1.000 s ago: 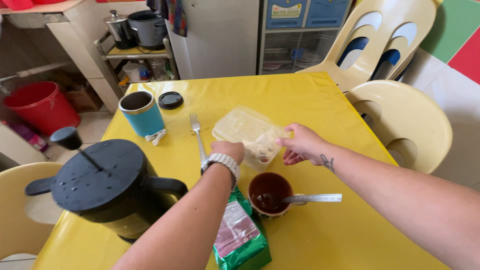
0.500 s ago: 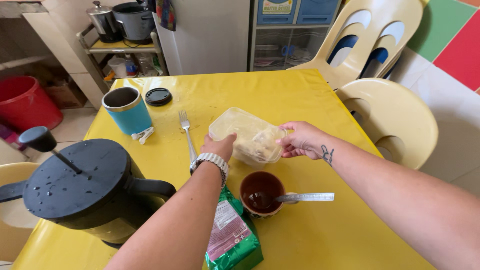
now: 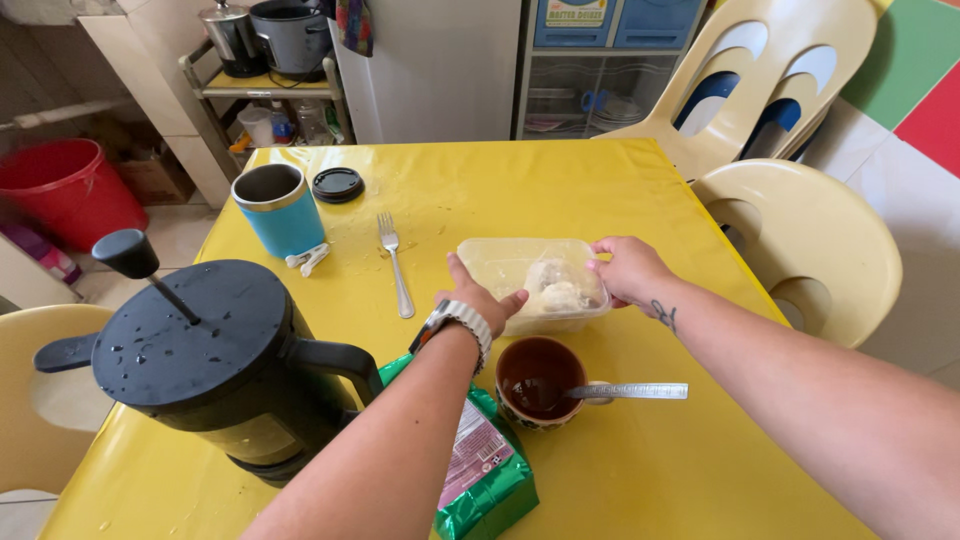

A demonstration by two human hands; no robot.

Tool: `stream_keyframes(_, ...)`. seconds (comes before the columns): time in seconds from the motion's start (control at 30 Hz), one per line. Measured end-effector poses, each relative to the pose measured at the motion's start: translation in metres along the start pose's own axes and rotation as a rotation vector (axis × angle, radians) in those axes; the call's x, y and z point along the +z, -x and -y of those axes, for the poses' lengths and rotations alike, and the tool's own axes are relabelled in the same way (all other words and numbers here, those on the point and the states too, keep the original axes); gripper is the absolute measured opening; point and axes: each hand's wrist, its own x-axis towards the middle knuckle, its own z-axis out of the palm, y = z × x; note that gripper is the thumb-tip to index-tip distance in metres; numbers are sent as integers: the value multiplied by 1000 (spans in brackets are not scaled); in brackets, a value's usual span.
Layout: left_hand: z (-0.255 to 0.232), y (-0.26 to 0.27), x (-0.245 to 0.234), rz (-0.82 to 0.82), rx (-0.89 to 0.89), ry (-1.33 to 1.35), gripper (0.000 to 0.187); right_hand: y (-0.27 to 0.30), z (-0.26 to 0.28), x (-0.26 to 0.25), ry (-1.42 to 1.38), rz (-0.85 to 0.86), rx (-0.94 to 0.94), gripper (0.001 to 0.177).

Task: The person carries a glass french press to a water dispenser and fills it with hot water. They set it on a table, open a green coffee packet, spoon coffee into the press, fit the plunger lid on, and repeatedly press the plunger down while holding the jug.

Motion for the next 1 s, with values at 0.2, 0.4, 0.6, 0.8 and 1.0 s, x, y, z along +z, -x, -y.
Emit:
stream_keyframes(0.2,-6,-23,17,-16,-28,-7,125,-2,-11,11,118,-152,-138,42)
stream_keyframes(0.4,-9,-17,22,-205,268,-506,106,-7,-21,16,194,-276,-515,44)
stream_keyframes(0.6,-10,4,12,-78,236,-547,129,6,-21,19,354,-32,-445,88)
stream_keyframes(0.8,-12,20,5,-125,263,-496,129,32,-5,21,294,-13,-275,86)
stream_keyframes(1.0,-21,25,1,-220,289,-488,117,32,5,13,-161,79,112,55)
